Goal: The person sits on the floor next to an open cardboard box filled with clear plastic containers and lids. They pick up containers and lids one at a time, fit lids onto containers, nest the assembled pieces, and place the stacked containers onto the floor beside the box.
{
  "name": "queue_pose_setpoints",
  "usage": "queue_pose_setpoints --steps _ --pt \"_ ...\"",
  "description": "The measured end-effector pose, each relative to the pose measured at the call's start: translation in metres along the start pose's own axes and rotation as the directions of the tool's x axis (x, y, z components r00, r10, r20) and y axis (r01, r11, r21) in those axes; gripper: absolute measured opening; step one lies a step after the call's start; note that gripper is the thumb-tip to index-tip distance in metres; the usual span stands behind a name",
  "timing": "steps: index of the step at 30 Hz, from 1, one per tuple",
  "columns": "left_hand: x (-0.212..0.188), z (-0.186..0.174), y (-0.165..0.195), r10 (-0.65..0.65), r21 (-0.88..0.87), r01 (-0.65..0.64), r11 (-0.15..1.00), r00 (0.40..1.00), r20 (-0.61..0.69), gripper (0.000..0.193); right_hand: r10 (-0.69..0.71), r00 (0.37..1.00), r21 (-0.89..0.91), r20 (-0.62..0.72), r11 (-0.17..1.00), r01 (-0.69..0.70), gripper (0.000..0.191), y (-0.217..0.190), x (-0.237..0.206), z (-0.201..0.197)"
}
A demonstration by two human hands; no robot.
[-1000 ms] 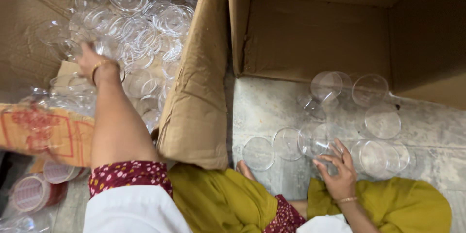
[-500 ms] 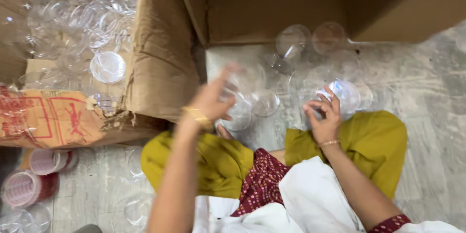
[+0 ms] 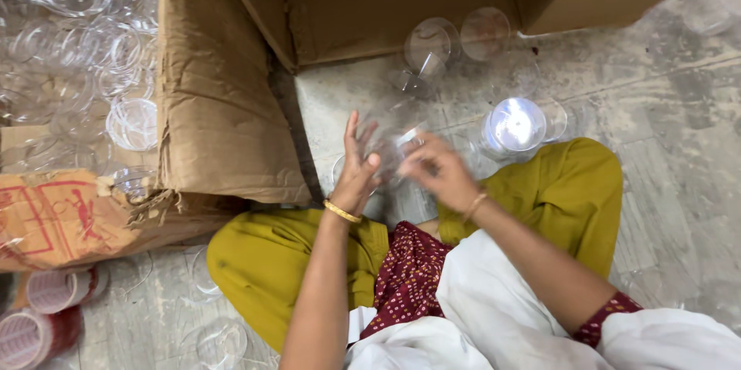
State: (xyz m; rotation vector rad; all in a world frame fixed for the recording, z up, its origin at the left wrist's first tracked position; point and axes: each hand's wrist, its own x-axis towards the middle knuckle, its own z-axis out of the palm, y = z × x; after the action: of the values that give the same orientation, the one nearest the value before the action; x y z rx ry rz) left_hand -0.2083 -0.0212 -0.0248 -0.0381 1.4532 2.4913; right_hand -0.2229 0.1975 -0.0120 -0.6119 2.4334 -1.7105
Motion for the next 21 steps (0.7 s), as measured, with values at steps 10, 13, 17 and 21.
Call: queue_pose_setpoints --steps 10,13,17,21 --pt "0.012 -0.011 0.018 0.211 -0.511 -0.212 0.833 0.976 -0.061 0.098 0.391 0.898 -0.801 0.202 0.593 -0.078 0.117 0.031 0.019 -0.028" --pt "0.017 -0.014 0.008 0.221 -0.560 -0.197 0.804 0.975 -0.025 0.092 0.541 0.824 -0.858 0.172 0.493 -0.144 0.113 0.032 0.032 -0.035" --pt "0.018 -0.012 0.000 0.110 -0.527 -0.105 0.843 0.994 -0.021 0.086 0.208 0.972 -0.359 -0.108 0.904 -0.233 0.086 0.008 0.051 -0.053" --pt "0.022 -0.004 -0.002 0.040 -0.551 -0.019 0.834 0.999 0.026 0.083 0.108 0.978 0.302 -0.179 0.952 -0.049 0.064 -0.013 0.046 -0.046"
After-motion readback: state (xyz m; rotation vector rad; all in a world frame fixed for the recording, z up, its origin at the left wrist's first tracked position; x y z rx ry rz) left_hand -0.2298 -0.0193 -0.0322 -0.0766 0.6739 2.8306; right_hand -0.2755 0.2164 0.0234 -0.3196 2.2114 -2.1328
